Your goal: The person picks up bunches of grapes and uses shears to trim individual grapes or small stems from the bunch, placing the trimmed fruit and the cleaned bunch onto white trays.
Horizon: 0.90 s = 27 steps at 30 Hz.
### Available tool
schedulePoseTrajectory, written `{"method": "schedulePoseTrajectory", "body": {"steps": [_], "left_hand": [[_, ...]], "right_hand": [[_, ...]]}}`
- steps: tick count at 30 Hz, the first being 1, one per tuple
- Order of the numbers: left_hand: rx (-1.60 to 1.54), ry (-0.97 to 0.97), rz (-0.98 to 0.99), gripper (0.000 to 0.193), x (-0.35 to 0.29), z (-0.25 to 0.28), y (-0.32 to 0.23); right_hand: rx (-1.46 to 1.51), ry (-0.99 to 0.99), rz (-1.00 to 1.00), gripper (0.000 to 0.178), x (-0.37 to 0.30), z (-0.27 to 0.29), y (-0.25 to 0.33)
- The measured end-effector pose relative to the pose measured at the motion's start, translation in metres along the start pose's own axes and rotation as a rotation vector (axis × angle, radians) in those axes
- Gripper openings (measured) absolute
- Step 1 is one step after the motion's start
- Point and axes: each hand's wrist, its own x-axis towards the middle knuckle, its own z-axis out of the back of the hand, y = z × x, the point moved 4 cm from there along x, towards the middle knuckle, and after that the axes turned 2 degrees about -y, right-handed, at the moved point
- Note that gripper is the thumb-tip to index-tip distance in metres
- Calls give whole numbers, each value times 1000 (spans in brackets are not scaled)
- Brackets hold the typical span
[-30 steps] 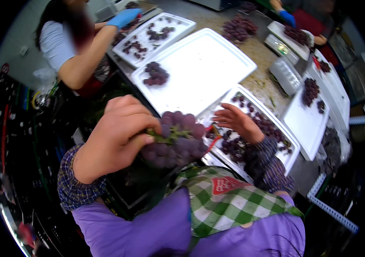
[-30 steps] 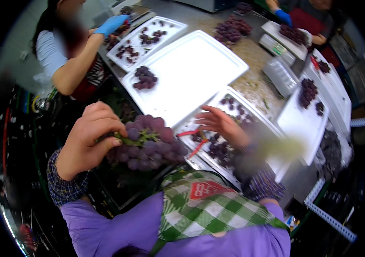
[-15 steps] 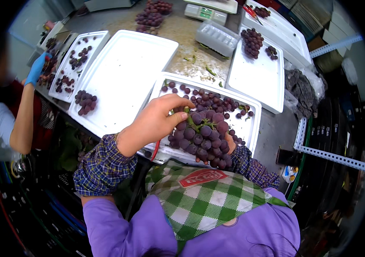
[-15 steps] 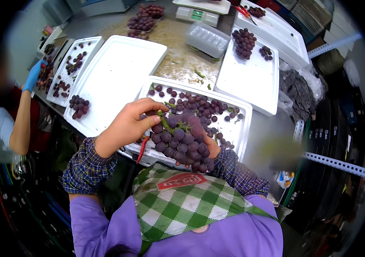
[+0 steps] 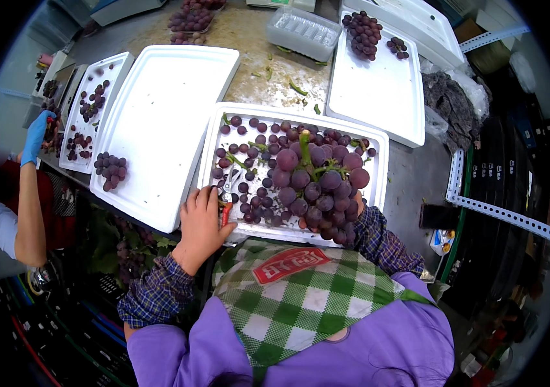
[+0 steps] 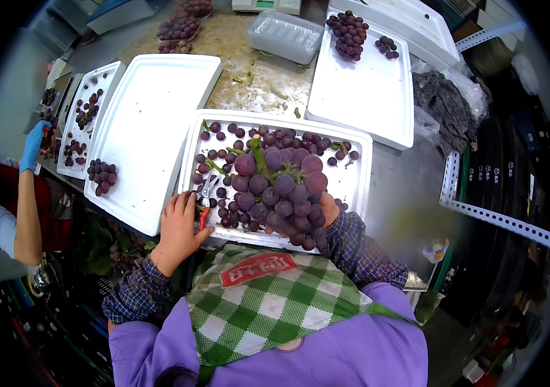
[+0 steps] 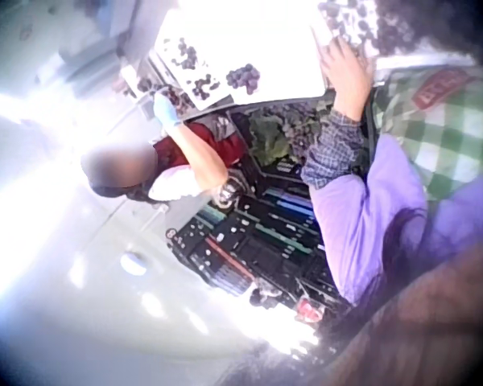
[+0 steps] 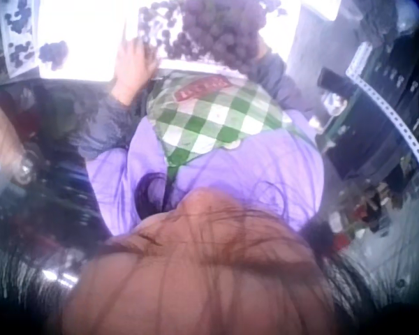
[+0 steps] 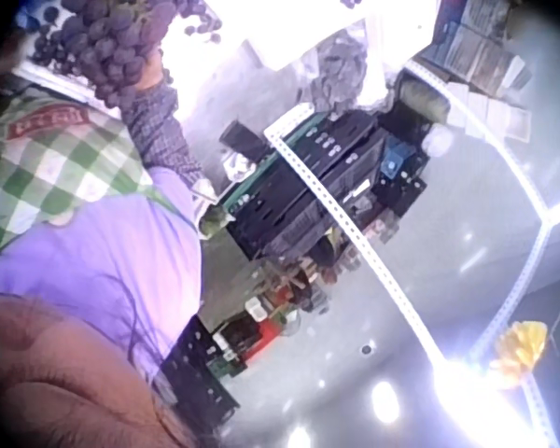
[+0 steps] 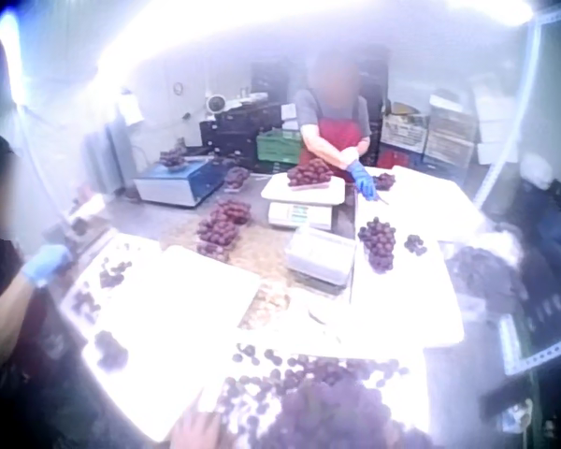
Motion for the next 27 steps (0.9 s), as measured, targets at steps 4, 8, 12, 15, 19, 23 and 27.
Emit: {"method": "schedulePoseTrajectory", "body": {"steps": [4,8,12,15,19,23,27], "left_hand": [[-63,7,28,89,-11,-5,1],[-136,66,103,79,-13,-9,8],[-542,129,241,64,-23,-2,27],[-1679,590,657,55,-47,-9,30],[-2028,634,711,51,-71,-5,10],[-1886,625,603,63,-71,25,-2],[-1491,496,381,70,-85,42,-2]], "right_hand": [[89,-90,-10,60,-9,-8,-3],[-141,-259,44,64,-15,2,-2],[-81,-158,-9,71,-13,20,-2],[-47,-52,-48,76,-4,32,-4],[258,-87,-62,75,4,37,-13],[511,48,-77,71,0,12,-16],[125,-59,22,66,0,-1,-18]]}}
